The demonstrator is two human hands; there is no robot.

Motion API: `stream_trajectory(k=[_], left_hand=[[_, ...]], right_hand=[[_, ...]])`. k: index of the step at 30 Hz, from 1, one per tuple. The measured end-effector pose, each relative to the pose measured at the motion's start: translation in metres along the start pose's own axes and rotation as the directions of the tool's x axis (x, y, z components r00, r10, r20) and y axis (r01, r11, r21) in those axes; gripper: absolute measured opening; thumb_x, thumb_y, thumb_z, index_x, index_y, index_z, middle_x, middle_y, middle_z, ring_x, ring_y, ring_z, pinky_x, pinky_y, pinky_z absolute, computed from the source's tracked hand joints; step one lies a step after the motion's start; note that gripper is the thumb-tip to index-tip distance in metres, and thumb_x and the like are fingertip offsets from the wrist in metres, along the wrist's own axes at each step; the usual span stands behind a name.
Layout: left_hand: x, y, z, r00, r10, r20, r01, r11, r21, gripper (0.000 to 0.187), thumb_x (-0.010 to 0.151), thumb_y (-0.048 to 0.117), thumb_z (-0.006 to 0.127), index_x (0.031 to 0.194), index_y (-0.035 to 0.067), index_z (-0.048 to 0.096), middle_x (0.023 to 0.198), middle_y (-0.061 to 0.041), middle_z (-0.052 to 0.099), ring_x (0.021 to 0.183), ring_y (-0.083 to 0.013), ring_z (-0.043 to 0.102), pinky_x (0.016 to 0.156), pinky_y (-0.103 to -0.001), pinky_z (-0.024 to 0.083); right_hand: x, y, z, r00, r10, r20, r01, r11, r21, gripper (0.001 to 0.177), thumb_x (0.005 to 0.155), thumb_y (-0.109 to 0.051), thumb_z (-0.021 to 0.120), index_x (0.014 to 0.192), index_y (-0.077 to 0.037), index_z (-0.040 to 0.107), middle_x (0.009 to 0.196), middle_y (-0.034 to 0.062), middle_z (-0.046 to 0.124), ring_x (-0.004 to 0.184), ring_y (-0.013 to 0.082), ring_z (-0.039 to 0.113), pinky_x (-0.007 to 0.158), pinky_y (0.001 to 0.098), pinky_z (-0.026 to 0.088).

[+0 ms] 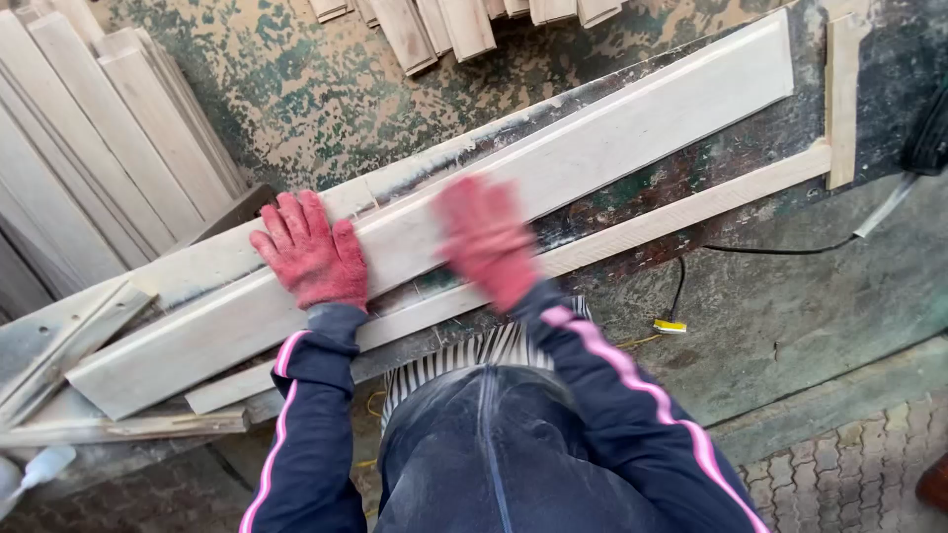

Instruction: Sanding a long wood plank using an electric angle grinder and then finishing by hand with sandpaper.

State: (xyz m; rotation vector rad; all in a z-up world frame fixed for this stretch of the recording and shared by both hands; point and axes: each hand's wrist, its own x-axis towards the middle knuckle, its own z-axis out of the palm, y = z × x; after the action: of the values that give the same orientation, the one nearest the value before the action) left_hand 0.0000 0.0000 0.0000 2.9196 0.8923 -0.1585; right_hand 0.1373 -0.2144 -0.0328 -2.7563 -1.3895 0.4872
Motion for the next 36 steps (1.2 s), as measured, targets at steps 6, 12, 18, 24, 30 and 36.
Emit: stream_trajectory(k=[6, 12, 18, 24, 30, 36], left_hand=[[0.004, 0.015, -0.012, 0.991, -0.074, 0.109, 0.069, 0.997, 0.044, 0.07, 0.104, 0.052, 0.039, 0.162, 0.013, 0.042, 0.165, -0.023, 0.041, 0.154, -0.0449, 0.024, 0.125, -0.065, 0.011], [0.002, 0.015, -0.016, 0.998, -0.036, 0.042, 0.036, 0.999, 0.019, 0.069, 0.105, 0.05, 0.042, 0.16, 0.008, 0.047, 0.162, -0.026, 0.045, 0.153, -0.0464, 0.028, 0.123, -0.064, 0.014], [-0.001, 0.01, -0.004, 0.998, -0.052, 0.031, 0.05, 0.997, 0.06, 0.069, 0.103, 0.05, 0.046, 0.158, 0.01, 0.05, 0.162, -0.023, 0.046, 0.153, -0.0451, 0.03, 0.124, -0.063, 0.015], [-0.002, 0.009, 0.006, 0.995, -0.057, -0.082, 0.059, 0.998, 0.022, 0.069, 0.102, 0.05, 0.047, 0.155, 0.007, 0.054, 0.158, -0.025, 0.05, 0.15, -0.0452, 0.034, 0.124, -0.064, 0.016], [-0.005, 0.005, 0.009, 0.987, -0.08, -0.138, 0.089, 0.994, 0.062, 0.073, 0.105, 0.056, 0.049, 0.157, 0.004, 0.051, 0.159, -0.029, 0.046, 0.148, -0.0467, 0.035, 0.121, -0.066, 0.015], [0.003, 0.031, -0.025, 0.951, -0.299, 0.074, 0.297, 0.954, 0.034, 0.08, 0.105, 0.052, 0.052, 0.164, 0.002, 0.032, 0.165, -0.036, 0.029, 0.153, -0.0535, 0.02, 0.119, -0.074, 0.003]], right_hand=[[-0.051, 0.223, -0.033, 0.576, 0.817, 0.019, -0.815, 0.573, 0.09, 0.073, 0.109, -0.043, 0.055, 0.167, -0.013, 0.023, 0.17, 0.0223, 0.017, 0.157, 0.0405, 0.011, 0.125, 0.062, 0.005], [-0.005, -0.051, -0.013, 0.977, 0.148, 0.154, -0.162, 0.983, 0.088, 0.093, 0.09, -0.064, 0.055, 0.162, -0.012, 0.03, 0.168, 0.0156, 0.032, 0.157, 0.0339, 0.022, 0.126, 0.0594, 0.014], [-0.046, 0.11, 0.03, 0.961, 0.113, -0.254, -0.134, 0.989, -0.068, 0.064, 0.099, -0.042, 0.067, 0.151, -0.008, 0.054, 0.156, 0.0163, 0.053, 0.148, 0.0333, 0.043, 0.123, 0.0588, 0.024], [-0.024, 0.129, -0.03, 0.762, 0.648, 0.011, -0.637, 0.753, -0.166, 0.084, 0.089, -0.044, 0.071, 0.159, -0.007, 0.044, 0.16, 0.0195, 0.047, 0.15, 0.036, 0.036, 0.12, 0.0584, 0.021], [-0.052, -0.011, -0.003, 0.964, -0.17, -0.203, 0.222, 0.939, 0.264, 0.087, 0.089, -0.082, 0.041, 0.158, -0.028, 0.042, 0.165, -0.0006, 0.039, 0.155, 0.0235, 0.029, 0.126, 0.0637, 0.015], [-0.077, 0.204, -0.05, 0.962, 0.206, -0.181, -0.188, 0.976, 0.114, 0.07, 0.11, -0.059, 0.036, 0.163, -0.014, 0.037, 0.166, 0.019, 0.038, 0.151, 0.0449, 0.026, 0.116, 0.0744, 0.006]])
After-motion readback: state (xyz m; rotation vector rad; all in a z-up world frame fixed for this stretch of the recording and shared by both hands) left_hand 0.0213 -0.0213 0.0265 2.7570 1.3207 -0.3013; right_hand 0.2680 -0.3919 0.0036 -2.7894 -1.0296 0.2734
